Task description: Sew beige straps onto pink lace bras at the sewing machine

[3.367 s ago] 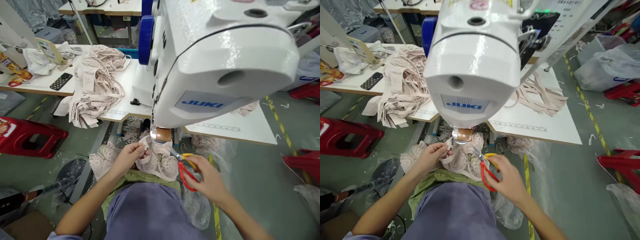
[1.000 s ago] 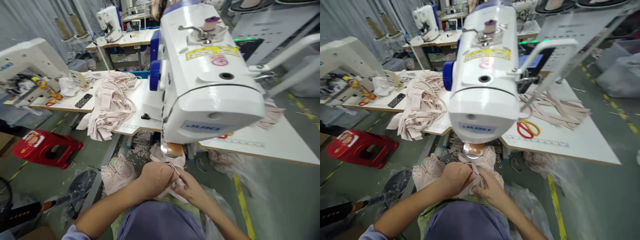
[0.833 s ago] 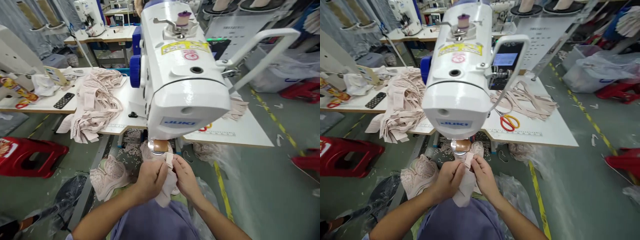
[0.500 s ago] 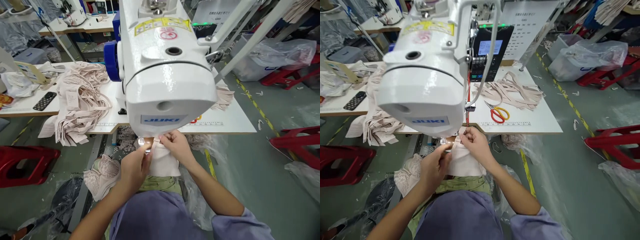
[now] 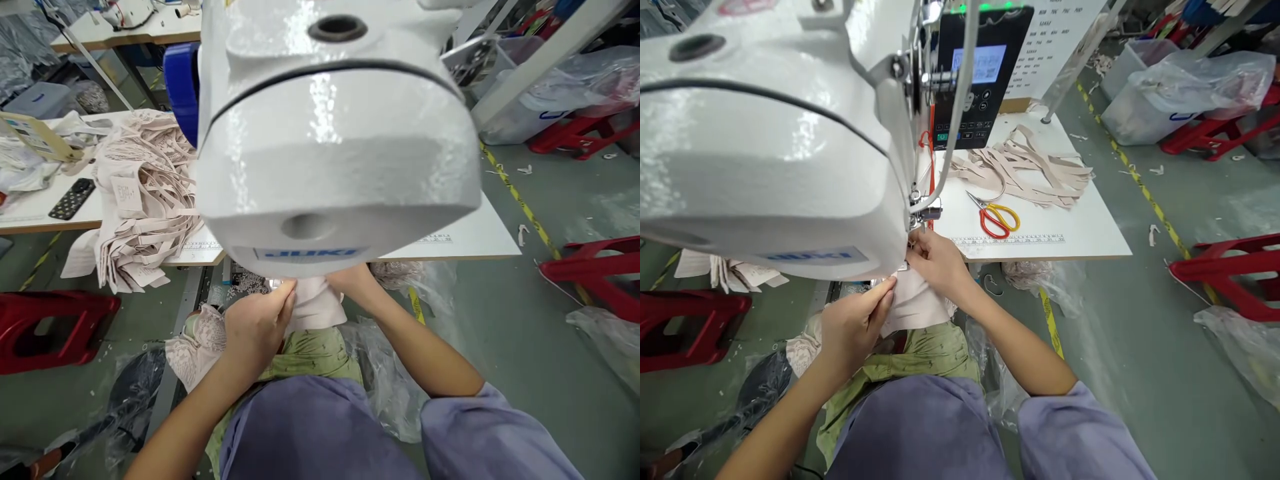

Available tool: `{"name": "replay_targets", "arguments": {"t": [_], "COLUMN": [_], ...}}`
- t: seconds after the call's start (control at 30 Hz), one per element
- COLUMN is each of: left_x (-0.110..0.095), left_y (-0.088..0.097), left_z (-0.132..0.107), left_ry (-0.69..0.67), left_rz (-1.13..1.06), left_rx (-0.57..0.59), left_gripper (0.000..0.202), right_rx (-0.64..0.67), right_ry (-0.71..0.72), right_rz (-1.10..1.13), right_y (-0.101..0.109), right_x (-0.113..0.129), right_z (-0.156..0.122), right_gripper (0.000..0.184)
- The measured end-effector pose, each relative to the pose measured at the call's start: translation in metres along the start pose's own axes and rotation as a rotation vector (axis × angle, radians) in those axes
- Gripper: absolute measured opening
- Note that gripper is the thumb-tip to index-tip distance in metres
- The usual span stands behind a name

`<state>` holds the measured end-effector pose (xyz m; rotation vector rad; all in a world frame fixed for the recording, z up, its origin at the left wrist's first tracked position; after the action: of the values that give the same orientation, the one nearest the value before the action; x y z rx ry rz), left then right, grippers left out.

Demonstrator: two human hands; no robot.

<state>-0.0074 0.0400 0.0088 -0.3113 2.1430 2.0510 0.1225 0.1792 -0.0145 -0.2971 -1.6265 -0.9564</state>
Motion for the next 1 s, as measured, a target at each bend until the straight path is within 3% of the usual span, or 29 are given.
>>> {"name": "replay_targets", "arguments": {"t": [0.43,0.67,0.87,1.0], "left_x": [0.0,0.001,0.012,0.019], "left_y": [0.002,0.004,0.001,-0.004], "left_z": [0.002,0.001,-0.007,-0.014], "left_ry": [0.001,-0.038,-0.021,-0.054], "left_rz": [0.043,0.04,0.018,-0.085], "left_rx": [0.023,-0.031,-0.097,-0.205], "left_gripper": [0.038,0.039,0.036,0.032], "right_rx": [-0.019,-0.013,-0.006,0.011], "right_ry": [0.023,0.004,-0.012,-0.013], "right_rz": [0.017,-0.027,-0.19,-0.265], "right_y": [-0.001,-0.003,-0.013,-0.017], "right_x": [0.007,0.001,-0.02,-0.039], "right_z": [0.001,0.001,-0.001,-0.006], "right_gripper": [0.01,0.014,0.027,0.029]}}
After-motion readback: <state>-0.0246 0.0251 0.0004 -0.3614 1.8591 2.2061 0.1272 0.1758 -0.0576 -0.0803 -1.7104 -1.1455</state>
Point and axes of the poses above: each hand's wrist, its own z-axis towards the middle knuckle, its own y-axis out of the back of the hand, x = y × z, the point moved 3 cm from there along z, towards the middle knuckle, and after that the axes turned 14 degrees about x, right-handed, at the moved point
